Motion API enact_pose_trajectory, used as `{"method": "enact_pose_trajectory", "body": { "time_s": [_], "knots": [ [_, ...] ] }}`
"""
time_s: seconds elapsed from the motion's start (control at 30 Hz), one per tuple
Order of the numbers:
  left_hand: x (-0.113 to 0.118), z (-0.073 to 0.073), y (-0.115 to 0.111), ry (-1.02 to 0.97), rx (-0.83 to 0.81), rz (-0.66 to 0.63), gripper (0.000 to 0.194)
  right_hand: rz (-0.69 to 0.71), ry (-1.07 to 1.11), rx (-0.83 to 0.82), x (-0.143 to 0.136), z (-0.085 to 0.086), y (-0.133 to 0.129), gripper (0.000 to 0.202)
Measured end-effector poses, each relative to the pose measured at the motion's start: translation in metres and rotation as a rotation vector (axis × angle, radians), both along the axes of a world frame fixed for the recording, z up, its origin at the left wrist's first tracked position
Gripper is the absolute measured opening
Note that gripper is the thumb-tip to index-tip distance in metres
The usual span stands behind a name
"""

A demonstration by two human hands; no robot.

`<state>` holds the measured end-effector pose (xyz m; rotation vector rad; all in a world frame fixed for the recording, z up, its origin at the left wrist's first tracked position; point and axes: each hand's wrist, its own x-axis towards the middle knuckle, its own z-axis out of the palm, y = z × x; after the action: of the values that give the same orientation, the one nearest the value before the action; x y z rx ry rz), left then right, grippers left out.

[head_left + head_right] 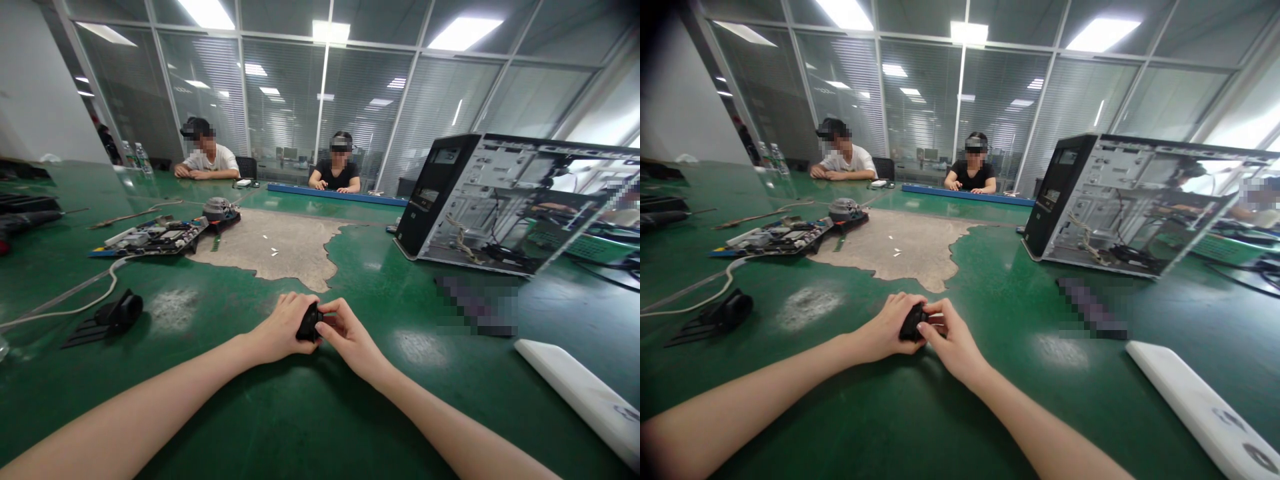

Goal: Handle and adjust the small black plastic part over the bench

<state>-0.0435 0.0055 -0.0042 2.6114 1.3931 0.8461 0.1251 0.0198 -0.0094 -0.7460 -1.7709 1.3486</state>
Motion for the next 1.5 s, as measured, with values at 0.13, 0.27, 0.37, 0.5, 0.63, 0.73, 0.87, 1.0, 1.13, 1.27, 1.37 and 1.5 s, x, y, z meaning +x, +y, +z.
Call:
{"method": "enact_pose_trajectory", "body": {
  "time_s": [0.13,0.27,0.37,0.5,0.63,0.73,0.87,1.0,1.13,1.27,1.37,1.5],
  "knots": [
    [-0.0001,0.0001,0.0,0.01,0.0,-0.003,0.051,0.021,-0.034,-0.025,0.0005,0.0023,-0.0003,0.023],
    [-0.0009,-0.0016,0.0013,0.014,0.0,-0.007,0.054,0.072,0.001,-0.01,0.0015,0.0018,-0.0024,0.022],
    [-0.0009,-0.0022,0.0017,0.005,0.001,-0.004,0.055,0.04,0.023,0.006,0.0012,0.0,-0.0015,0.018],
    [-0.0003,-0.0007,0.0005,-0.004,-0.009,-0.005,0.052,-0.006,0.015,-0.022,-0.0001,0.0005,0.0012,0.02],
    [-0.0002,0.0003,-0.0006,-0.013,-0.009,-0.009,0.052,0.021,-0.008,-0.058,0.0005,0.0024,0.0014,0.024],
    [-0.0006,-0.0003,-0.0005,-0.012,-0.009,-0.011,0.053,0.068,0.016,-0.044,0.0018,0.002,0.0004,0.023],
    [-0.0009,-0.001,-0.0002,-0.013,-0.005,-0.002,0.055,0.051,0.049,-0.023,0.0013,0.0014,0.0006,0.02],
    [-0.0007,-0.0005,-0.0005,-0.013,-0.004,-0.008,0.053,0.004,0.032,-0.053,-0.0009,0.0031,0.0029,0.025],
    [-0.0007,-0.0002,-0.0006,-0.019,0.001,-0.015,0.051,0.026,-0.001,-0.093,0.0,0.0041,0.0038,0.03],
    [-0.0007,-0.0009,-0.0002,-0.009,-0.011,-0.001,0.052,0.112,0.054,-0.098,0.0025,0.003,0.0019,0.03],
    [-0.0006,-0.0012,0.0,-0.012,-0.015,0.005,0.053,0.105,0.069,-0.11,0.0024,0.0025,0.0014,0.028],
    [-0.0005,0.0001,-0.0005,-0.02,-0.018,-0.004,0.053,0.045,0.064,-0.104,0.0003,0.0029,0.0042,0.027]
  ]
}}
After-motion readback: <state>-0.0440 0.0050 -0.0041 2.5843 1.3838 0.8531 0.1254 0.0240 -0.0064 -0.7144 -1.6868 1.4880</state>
